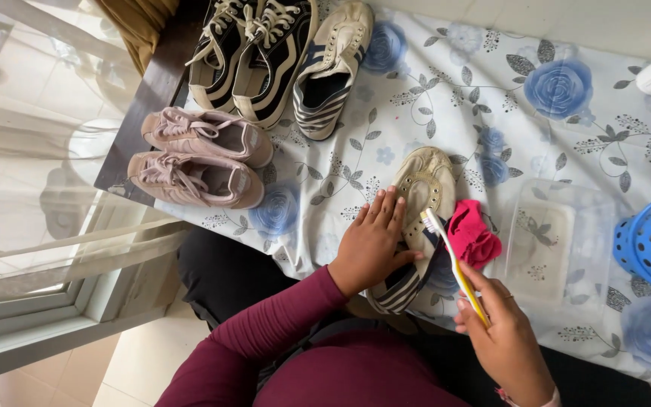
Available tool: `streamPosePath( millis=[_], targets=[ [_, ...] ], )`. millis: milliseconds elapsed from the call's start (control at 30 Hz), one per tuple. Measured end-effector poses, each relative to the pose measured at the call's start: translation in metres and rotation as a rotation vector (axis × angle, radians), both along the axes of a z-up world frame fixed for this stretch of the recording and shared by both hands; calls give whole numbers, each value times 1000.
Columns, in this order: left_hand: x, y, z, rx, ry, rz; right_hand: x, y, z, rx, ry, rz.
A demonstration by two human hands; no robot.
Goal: The person cleans a white and blue sneaker using a toothbrush and a pink cloth. They scrub the upper part of the shoe and wipe it with the cloth while other shoes are visible on the table.
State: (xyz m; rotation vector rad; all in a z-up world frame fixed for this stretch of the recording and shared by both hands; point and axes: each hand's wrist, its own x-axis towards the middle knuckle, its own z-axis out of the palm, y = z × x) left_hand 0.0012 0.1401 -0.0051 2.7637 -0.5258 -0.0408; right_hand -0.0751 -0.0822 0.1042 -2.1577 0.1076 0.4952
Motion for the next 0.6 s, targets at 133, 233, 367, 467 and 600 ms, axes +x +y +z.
streamPosePath(
  millis=[133, 233, 367, 467, 600],
  targets=[
    [-5, -4, -8, 183, -115, 22, -10, -1, -45, -60, -286, 164],
    [-7, -5, -10, 253, -187, 54, -15, -2, -49, -76, -360, 201],
    [-8, -5, -12, 226, -212, 64, -16, -2, -50, -133, -375, 235],
    [-8, -6, -16, 220, -218, 73, -13, -3, -53, -216, -423, 224],
    [-9, -9, -15, 186, -219, 100, -10, -1, -37, -147, -309, 256]
  ],
)
